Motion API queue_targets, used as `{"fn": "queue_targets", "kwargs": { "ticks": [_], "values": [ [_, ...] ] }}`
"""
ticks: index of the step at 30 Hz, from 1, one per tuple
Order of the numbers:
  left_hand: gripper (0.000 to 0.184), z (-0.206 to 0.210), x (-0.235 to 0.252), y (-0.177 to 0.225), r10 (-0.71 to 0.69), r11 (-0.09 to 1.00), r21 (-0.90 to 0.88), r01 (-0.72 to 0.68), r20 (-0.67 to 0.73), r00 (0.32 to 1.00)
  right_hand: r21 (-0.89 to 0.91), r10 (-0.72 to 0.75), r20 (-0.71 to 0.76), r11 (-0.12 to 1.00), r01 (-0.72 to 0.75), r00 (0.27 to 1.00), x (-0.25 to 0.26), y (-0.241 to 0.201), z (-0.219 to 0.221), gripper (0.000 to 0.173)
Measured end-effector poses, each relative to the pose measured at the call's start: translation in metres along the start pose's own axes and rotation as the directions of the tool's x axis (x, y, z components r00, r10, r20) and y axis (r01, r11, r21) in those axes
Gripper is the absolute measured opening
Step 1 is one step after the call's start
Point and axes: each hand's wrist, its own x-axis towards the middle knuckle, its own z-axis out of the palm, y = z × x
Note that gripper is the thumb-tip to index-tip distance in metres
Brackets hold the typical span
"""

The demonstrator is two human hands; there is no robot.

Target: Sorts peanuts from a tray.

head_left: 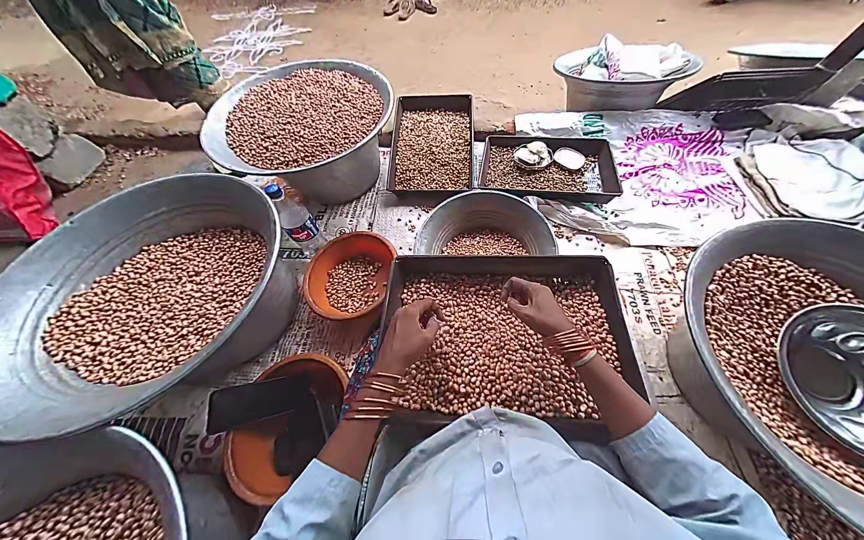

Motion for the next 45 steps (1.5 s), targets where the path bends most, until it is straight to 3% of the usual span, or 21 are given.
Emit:
{"fn": "queue_targets", "kwargs": {
  "ticks": [3,7,13,17,20,23,26,28,30,32,33,34,36,38,40,42,45],
  "values": [
    [0.023,-0.008,0.007,0.008,-0.005,0.999,-0.035,0.005,0.006,1.000,-0.257,-0.106,0.209,0.953,0.159,0.972,0.003,-0.008,0.018,0.024],
    [0.025,0.007,0.002,0.026,0.067,0.994,0.075,-0.083,0.197,0.978,-0.448,-0.030,0.321,0.876,0.180,0.947,0.005,-0.018,0.048,0.027],
    [0.024,0.029,-0.026,0.033,0.191,0.978,0.029,-0.206,0.278,0.942,-0.392,0.044,0.320,0.915,0.090,0.946,0.008,-0.009,0.039,0.031],
    [0.024,0.044,-0.027,0.037,0.177,0.962,0.140,-0.233,0.328,0.928,-0.256,0.016,0.160,0.966,0.026,0.987,0.002,-0.002,0.008,0.032],
    [0.024,0.048,-0.023,0.037,0.158,0.959,0.168,-0.230,0.356,0.921,-0.317,0.046,0.104,0.948,-0.010,0.994,-0.013,-0.009,-0.014,0.030],
    [0.024,0.043,-0.020,0.036,0.149,0.989,-0.053,-0.140,0.336,0.930,-0.349,0.041,0.186,0.937,0.027,0.982,-0.031,-0.032,-0.022,0.027],
    [0.028,0.041,-0.021,0.042,0.123,0.905,-0.413,0.100,0.480,0.869,-0.290,-0.054,0.302,0.946,0.145,0.952,-0.047,-0.060,-0.013,0.024],
    [0.023,0.042,-0.024,0.048,0.085,0.825,-0.501,0.262,0.568,0.818,-0.251,-0.137,0.348,0.939,0.233,0.927,-0.053,-0.070,0.000,0.024],
    [0.017,0.040,-0.019,0.044,0.090,0.797,-0.520,0.307,0.606,0.791,-0.252,-0.167,0.345,0.931,0.262,0.924,-0.054,-0.073,0.004,0.024],
    [0.005,0.025,-0.005,0.032,0.081,0.869,-0.452,0.202,0.531,0.843,-0.279,-0.149,0.293,0.932,0.234,0.944,-0.053,-0.066,-0.005,0.026],
    [0.003,0.008,0.003,0.027,0.040,0.935,-0.332,0.126,0.452,0.891,-0.307,-0.105,0.268,0.933,0.188,0.958,-0.052,-0.059,-0.013,0.027],
    [0.006,-0.013,0.011,0.025,-0.022,0.984,-0.159,0.081,0.340,0.940,-0.343,-0.038,0.242,0.931,0.122,0.969,-0.051,-0.051,-0.024,0.029],
    [0.011,-0.049,0.023,0.021,-0.089,0.983,0.164,0.085,0.013,0.996,-0.426,0.131,0.170,0.903,-0.047,0.977,-0.049,-0.033,-0.048,0.032],
    [0.012,-0.063,0.034,0.006,0.035,0.938,0.343,0.053,-0.247,0.968,-0.480,0.260,0.041,0.852,-0.209,0.965,-0.048,-0.011,-0.068,0.033],
    [0.013,-0.061,0.044,0.002,0.048,0.930,0.364,0.052,-0.260,0.964,-0.485,0.342,-0.082,0.807,-0.337,0.936,-0.045,0.004,-0.085,0.034],
    [0.015,-0.047,0.051,0.007,-0.043,0.924,0.371,0.091,-0.137,0.990,-0.477,0.395,-0.161,0.771,-0.421,0.905,-0.039,0.014,-0.096,0.033],
    [0.023,-0.020,0.059,0.003,-0.139,0.885,0.450,0.119,0.011,0.990,-0.518,0.491,-0.154,0.698,-0.493,0.857,-0.030,0.017,-0.095,0.039]
  ]
}}
